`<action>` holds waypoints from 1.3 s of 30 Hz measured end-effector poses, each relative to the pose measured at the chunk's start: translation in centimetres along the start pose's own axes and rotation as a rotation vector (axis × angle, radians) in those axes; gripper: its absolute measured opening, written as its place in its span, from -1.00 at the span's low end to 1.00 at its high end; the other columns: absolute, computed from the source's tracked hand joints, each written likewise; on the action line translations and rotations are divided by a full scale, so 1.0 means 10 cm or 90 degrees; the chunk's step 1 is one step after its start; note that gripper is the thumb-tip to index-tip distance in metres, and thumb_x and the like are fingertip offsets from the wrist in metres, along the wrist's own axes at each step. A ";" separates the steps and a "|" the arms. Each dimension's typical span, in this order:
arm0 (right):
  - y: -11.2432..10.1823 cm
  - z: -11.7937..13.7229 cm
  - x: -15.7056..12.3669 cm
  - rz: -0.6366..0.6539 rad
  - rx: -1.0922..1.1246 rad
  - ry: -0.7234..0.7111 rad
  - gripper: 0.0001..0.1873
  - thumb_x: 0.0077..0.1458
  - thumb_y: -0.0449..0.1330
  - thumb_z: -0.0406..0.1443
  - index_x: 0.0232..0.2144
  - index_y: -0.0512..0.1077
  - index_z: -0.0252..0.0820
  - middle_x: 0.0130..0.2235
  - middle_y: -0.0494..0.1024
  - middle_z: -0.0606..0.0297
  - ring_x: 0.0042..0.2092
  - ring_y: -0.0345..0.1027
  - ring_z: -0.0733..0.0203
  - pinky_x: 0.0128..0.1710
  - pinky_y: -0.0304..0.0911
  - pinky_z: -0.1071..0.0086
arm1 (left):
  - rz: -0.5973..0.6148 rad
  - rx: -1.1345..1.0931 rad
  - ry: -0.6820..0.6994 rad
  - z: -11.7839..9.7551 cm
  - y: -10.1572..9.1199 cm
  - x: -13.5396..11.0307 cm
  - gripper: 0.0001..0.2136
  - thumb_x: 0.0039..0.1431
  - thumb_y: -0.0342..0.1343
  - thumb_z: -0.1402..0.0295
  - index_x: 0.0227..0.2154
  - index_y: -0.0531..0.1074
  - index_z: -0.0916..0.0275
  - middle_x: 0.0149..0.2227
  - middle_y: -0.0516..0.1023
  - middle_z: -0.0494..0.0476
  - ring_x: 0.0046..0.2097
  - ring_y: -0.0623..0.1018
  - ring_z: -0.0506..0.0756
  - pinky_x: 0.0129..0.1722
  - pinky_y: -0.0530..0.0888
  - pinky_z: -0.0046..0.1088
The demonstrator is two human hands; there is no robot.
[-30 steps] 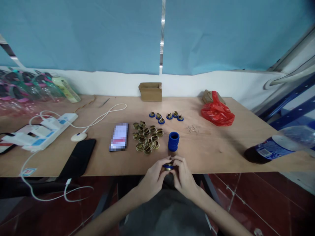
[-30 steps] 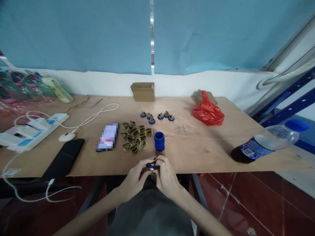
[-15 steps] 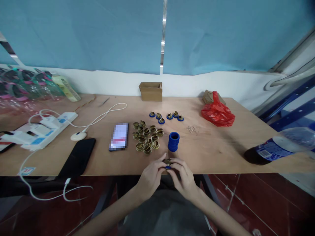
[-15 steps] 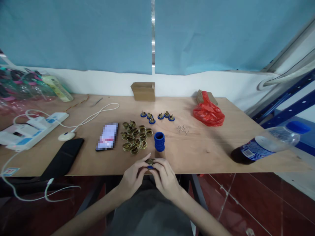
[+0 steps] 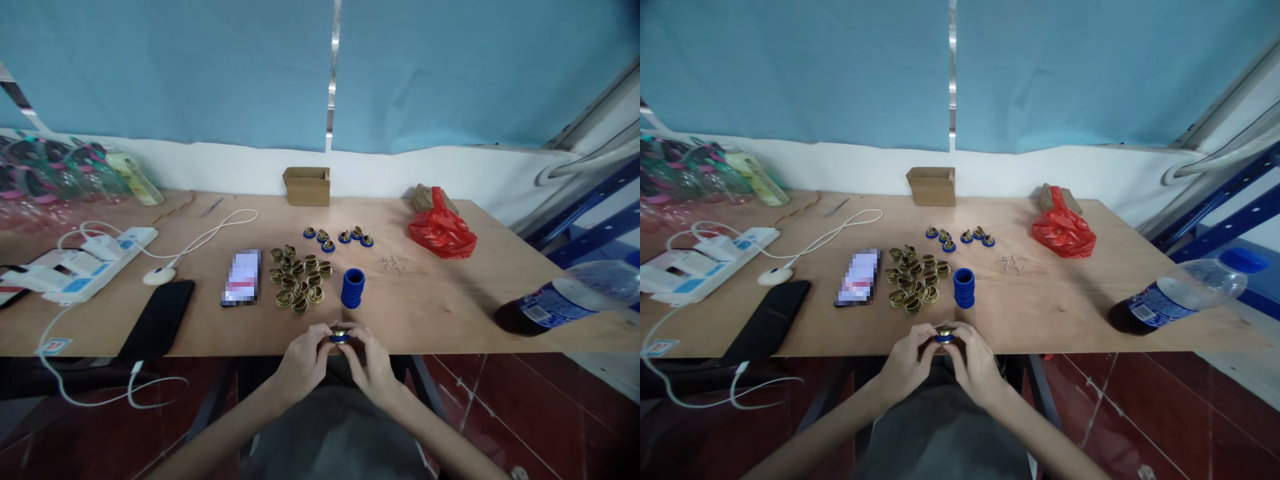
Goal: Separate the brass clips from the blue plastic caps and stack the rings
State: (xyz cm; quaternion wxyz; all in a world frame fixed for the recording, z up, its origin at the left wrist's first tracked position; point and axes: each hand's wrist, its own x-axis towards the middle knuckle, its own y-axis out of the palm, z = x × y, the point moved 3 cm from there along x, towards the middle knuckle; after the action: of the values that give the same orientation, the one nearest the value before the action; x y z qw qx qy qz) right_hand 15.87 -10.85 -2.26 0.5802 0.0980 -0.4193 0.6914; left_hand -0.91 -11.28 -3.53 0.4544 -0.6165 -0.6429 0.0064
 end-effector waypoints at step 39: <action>-0.01 -0.04 -0.03 -0.008 0.045 0.051 -0.81 0.28 0.15 -0.41 -0.08 0.32 -0.11 -0.12 0.55 0.16 -0.23 0.50 0.20 -0.24 0.48 0.34 | 0.029 0.018 0.216 -0.07 -0.13 0.06 -0.88 0.33 0.07 0.47 -0.13 0.31 0.18 -0.34 0.60 0.07 -0.34 0.62 0.05 -0.26 0.58 -0.46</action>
State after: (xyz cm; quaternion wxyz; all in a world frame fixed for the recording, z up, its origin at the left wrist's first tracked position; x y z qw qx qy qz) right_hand 16.24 -10.81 -2.66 0.5971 0.0934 -0.3707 0.7052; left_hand -1.45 -11.50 -2.07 0.5650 -0.6163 -0.5429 -0.0784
